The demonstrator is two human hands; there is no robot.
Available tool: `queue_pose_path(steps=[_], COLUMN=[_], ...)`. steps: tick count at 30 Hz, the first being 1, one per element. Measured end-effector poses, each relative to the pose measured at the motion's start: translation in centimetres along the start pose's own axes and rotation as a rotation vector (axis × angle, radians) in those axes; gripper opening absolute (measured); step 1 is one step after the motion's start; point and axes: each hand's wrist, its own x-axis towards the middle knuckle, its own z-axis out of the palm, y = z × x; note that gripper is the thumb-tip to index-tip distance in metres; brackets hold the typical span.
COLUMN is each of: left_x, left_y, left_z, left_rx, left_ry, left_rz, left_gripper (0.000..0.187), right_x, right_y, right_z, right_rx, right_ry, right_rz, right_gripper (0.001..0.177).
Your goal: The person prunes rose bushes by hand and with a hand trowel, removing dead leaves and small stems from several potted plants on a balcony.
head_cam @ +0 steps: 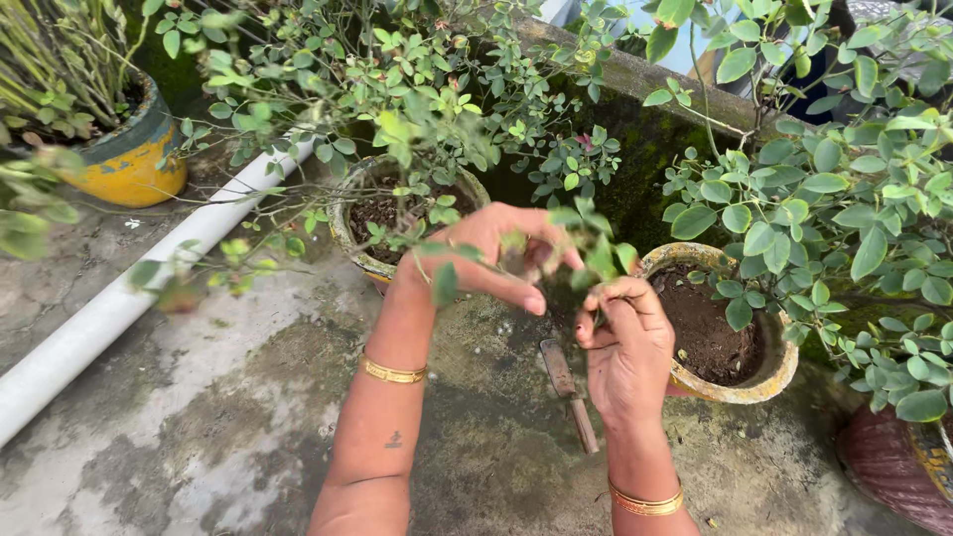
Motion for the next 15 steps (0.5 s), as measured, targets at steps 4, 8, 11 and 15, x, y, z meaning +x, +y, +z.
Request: queue_pose_path(steps=[4,8,11,15], left_x=[0.0,-0.3,-1.2,-2.7], left_y=[1.4,4.2,6.9,11.3], left_z=[2.4,5.1,7.2,9.0], left_rx=[0.191,0.568,0.683,0.692], left_ry=[-0.053,-0.129,-0.101,-0.066], left_rz=[-0.282,-0.426,-0.429,-0.437], left_gripper=[0.053,0.053,0.046,0.036], right_x=[1.7,4.9,7.3,7.1], right_y=[1.0,4.1,6.2,3.7], right_z=[-2.7,-7.1,-9.4,-7.3], right_rx=[-0.400,-0.860,-1.446,-1.555], right_ry=[0.096,0.107,-0.073,-0.077], right_rz=[-0.045,0.133,-0.165,-0.608], right_gripper=[0.015,0.024,0.035,0.034])
